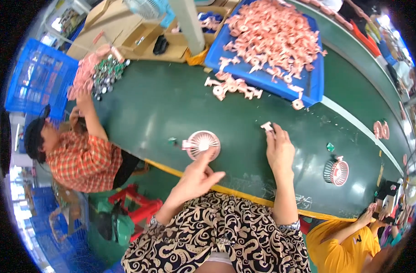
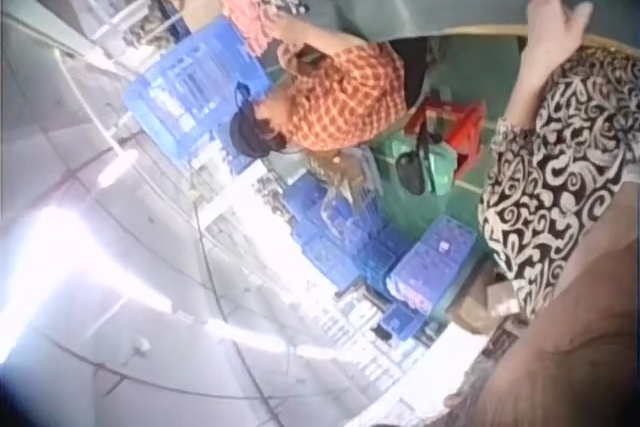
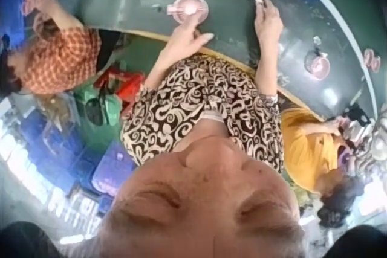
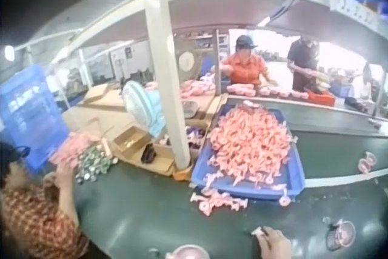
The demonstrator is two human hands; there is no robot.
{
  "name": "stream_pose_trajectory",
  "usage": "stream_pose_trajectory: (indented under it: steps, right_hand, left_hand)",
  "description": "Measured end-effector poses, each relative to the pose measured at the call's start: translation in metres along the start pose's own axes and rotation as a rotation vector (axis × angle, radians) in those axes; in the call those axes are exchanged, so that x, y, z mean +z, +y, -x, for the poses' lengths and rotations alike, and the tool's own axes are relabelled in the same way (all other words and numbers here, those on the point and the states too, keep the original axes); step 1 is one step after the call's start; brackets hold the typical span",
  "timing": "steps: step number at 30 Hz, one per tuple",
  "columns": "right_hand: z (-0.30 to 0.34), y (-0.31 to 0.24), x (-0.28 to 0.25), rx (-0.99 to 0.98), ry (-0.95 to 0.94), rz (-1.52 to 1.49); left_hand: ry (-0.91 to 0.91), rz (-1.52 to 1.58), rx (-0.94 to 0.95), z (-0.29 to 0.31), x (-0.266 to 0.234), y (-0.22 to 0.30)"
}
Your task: The person assembles mini fan components by hand, taking grilles and stem pieces from the table, fitting them together, and sliding the assembled units down the workbench.
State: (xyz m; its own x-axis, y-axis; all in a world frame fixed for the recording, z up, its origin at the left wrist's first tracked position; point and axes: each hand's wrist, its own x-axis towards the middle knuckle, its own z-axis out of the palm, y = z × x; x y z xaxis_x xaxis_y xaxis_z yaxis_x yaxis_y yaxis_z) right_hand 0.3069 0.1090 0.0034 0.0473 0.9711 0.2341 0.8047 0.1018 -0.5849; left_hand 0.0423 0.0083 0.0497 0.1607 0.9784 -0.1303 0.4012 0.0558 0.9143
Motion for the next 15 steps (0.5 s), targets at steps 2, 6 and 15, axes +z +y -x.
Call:
stream_pose_trajectory:
  steps: [2, 6, 15]
  right_hand:
    - [0.02, 0.0, -0.016, 0.081, -0.049, 0.112]
    - [0.048, 0.005, -0.034, 0.039, 0.047, 0.206]
    - [0.077, 0.025, -0.048, 0.083, 0.165, -0.021]
  left_hand:
    - [-0.084, 0.048, 0.037, 0.001, 0.001, 0.009]
    - [0.057, 0.09, 0.215, -0.002, -0.015, -0.005]
    - [0.269, -0.597, 0.114, 0.004, -0.026, -0.017]
